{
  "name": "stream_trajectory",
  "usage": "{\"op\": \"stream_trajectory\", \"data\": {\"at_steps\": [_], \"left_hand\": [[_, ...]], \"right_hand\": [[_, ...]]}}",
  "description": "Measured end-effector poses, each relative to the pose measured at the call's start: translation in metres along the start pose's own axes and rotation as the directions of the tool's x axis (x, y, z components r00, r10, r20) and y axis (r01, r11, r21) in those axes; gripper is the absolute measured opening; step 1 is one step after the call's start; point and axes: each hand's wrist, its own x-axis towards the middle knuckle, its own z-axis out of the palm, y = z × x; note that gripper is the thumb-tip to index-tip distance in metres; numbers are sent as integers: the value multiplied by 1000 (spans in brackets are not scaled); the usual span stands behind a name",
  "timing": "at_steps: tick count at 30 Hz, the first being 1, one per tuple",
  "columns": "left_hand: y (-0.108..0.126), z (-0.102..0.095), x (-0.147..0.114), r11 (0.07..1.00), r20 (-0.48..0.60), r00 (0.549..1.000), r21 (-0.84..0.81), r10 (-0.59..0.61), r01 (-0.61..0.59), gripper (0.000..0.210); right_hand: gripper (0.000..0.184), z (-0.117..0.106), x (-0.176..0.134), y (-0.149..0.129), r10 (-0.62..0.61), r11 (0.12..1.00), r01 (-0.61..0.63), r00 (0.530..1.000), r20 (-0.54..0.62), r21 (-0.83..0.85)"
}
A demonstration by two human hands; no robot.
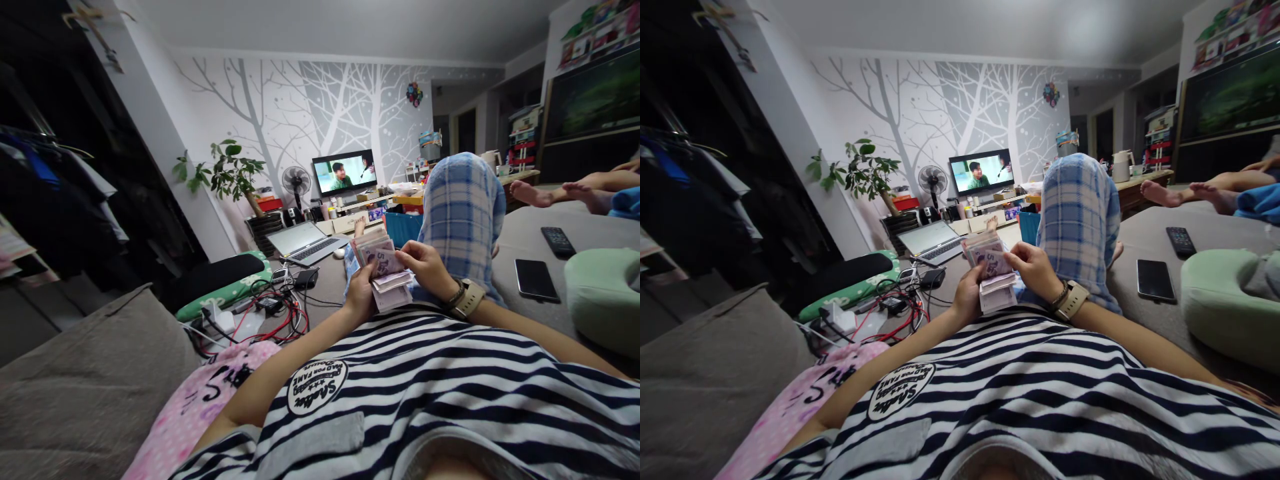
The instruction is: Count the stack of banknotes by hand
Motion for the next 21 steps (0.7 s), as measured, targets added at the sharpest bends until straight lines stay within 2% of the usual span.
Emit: {"op": "stream_trajectory", "data": {"at_steps": [6, 13, 21], "left_hand": [[4, 4, -1, 996, 2, 997, -44, -73, 73, 30], [3, 1, -1, 1000, -7, 1000, -7, -30, 30, 31], [5, 3, -3, 999, 25, 999, 15, -44, 44, 35]], "right_hand": [[44, 1, -4, -5, -59, 998, 58, 998, 27, 39], [46, 3, -5, -11, -69, 996, 67, 997, 25, 57], [46, 2, -5, -10, -57, 996, 55, 997, 43, 65]]}}
